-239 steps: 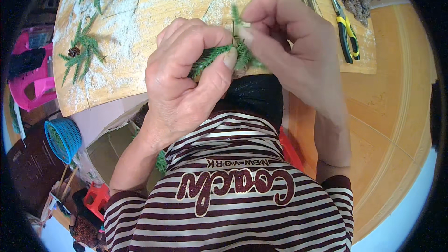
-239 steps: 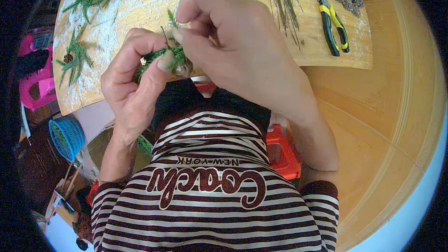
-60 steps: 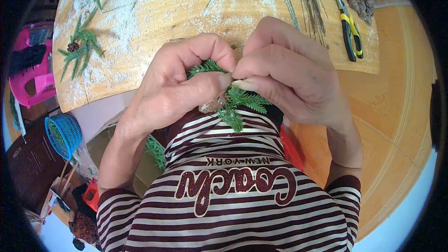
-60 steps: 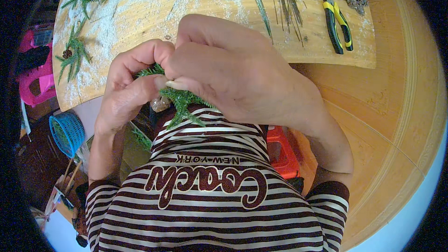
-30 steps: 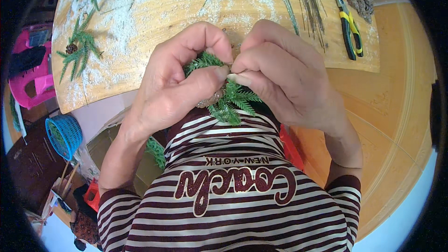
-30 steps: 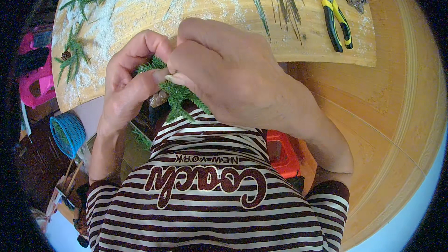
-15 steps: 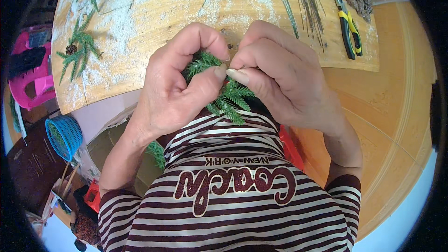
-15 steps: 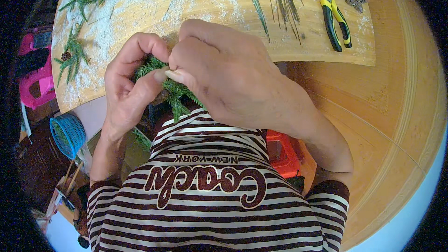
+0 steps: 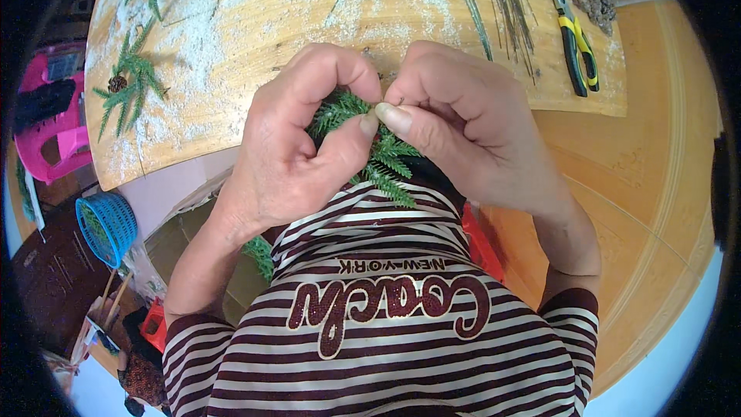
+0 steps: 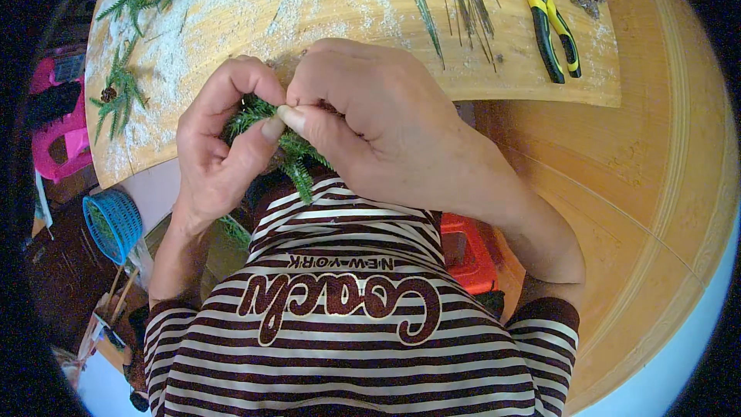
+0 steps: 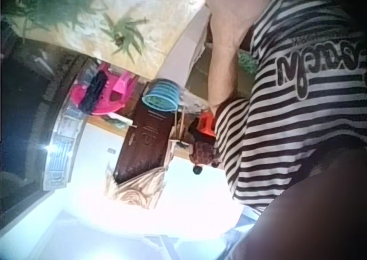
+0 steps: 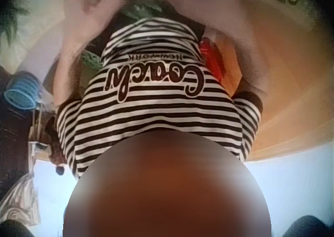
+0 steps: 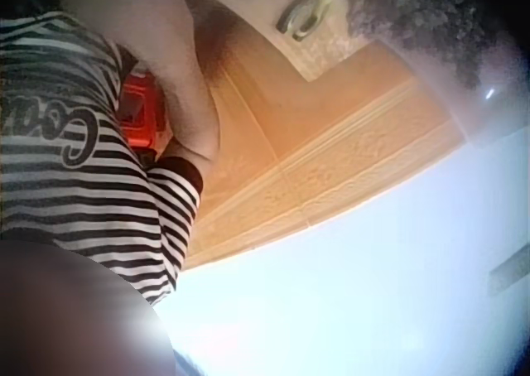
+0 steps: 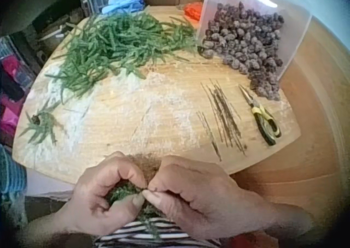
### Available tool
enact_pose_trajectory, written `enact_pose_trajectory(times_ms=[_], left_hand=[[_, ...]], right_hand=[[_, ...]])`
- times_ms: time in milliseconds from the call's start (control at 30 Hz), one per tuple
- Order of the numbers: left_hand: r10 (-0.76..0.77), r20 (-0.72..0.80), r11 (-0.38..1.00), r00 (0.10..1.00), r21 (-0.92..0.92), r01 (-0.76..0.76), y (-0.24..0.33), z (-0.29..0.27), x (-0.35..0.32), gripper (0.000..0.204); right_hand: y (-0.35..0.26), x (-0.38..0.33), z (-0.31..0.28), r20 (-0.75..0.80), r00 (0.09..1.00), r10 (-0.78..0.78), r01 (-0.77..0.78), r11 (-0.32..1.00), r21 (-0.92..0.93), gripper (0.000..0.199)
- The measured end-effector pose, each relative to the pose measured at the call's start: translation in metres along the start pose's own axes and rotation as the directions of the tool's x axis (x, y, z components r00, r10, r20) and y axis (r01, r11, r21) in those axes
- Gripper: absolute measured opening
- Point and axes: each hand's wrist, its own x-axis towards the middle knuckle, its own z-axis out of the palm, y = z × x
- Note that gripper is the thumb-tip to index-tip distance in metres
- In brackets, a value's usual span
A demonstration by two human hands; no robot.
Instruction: Assembling artificial pine branches and decorative pinecones using wire and pliers at a workbench.
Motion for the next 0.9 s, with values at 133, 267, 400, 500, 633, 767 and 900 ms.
enact_pose_trajectory(times_ms=[133, 267, 400, 500, 633, 767, 900], left_hand=[[-0.097, 0.015, 0.992, 0.995, -0.074, 0.098, 0.005, 0.000, 0.000, 0.015], [-0.272, 0.046, 0.933, 0.961, -0.234, 0.275, 0.013, -0.001, 0.000, 0.012], [-0.296, 0.042, 0.899, 0.954, -0.326, 0.293, 0.013, 0.000, 0.002, 0.011], [-0.274, 0.022, 0.906, 0.961, -0.329, 0.266, 0.013, 0.002, 0.002, 0.010], [-0.313, 0.057, 0.875, 0.948, -0.372, 0.311, 0.014, 0.002, 0.002, 0.011], [-0.310, 0.084, 0.876, 0.947, -0.361, 0.319, 0.012, 0.001, 0.002, 0.011], [-0.306, 0.070, 0.886, 0.949, -0.344, 0.311, 0.013, 0.003, 0.002, 0.010]], right_hand=[[0.000, 0.000, 0.000, -0.008, 1.000, -0.014, 0.013, 1.000, -0.010, 0.007], [0.000, 0.001, 0.000, -0.022, 0.999, -0.041, 0.040, 0.999, -0.017, 0.006], [0.002, 0.001, 0.000, -0.040, 0.997, -0.064, 0.063, 0.998, -0.016, 0.005], [0.002, 0.000, -0.001, -0.042, 0.997, -0.067, 0.066, 0.998, -0.023, 0.005], [0.003, -0.001, -0.001, -0.034, 0.998, -0.059, 0.058, 0.998, -0.037, 0.006], [0.003, -0.001, -0.001, -0.044, 0.997, -0.062, 0.060, 0.997, -0.038, 0.006], [0.002, 0.000, -0.002, -0.038, 0.998, -0.059, 0.057, 0.997, -0.047, 0.007]])
